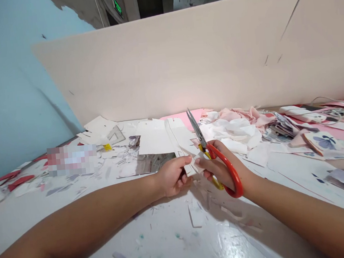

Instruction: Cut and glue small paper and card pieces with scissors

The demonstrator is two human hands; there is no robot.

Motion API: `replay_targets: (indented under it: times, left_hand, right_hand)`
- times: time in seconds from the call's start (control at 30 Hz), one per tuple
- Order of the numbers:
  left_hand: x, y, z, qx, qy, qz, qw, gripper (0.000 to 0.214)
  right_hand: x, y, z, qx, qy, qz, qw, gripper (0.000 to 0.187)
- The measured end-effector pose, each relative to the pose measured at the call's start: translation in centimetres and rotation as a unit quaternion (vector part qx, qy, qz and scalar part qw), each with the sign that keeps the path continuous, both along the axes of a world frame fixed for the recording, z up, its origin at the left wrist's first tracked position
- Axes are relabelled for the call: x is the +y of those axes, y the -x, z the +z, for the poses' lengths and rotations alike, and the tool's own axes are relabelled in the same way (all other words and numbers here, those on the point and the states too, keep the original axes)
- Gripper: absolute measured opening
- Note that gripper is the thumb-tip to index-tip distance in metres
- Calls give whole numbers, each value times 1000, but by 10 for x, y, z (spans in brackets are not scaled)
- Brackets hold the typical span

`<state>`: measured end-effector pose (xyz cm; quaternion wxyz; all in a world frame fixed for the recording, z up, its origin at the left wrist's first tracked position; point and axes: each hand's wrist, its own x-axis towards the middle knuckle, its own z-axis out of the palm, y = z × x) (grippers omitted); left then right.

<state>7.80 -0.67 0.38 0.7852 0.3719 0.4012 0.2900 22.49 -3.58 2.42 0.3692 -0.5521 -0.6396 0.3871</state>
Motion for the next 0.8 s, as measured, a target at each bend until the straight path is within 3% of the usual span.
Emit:
replay_targets:
  times: [0.4, 0.53, 0.67, 0.8]
  left_hand:
    - [-2, 0, -1, -64, -32, -70, 995, 38]
    - [2, 8, 4, -84, -29, -48, 995, 39]
    - [11, 15, 6, -121, -58, -37, 990, 42]
    - [18, 12, 2, -79, -53, -67, 993, 43]
  right_hand:
    - [2, -12, 7, 6, 3, 36, 999, 28]
    - [4, -22, 9, 2, 9, 61, 998, 23]
    - [9, -34, 17, -1, 11, 9, 1000, 35]
    - [14, -36, 20, 8, -32, -10, 999, 35]
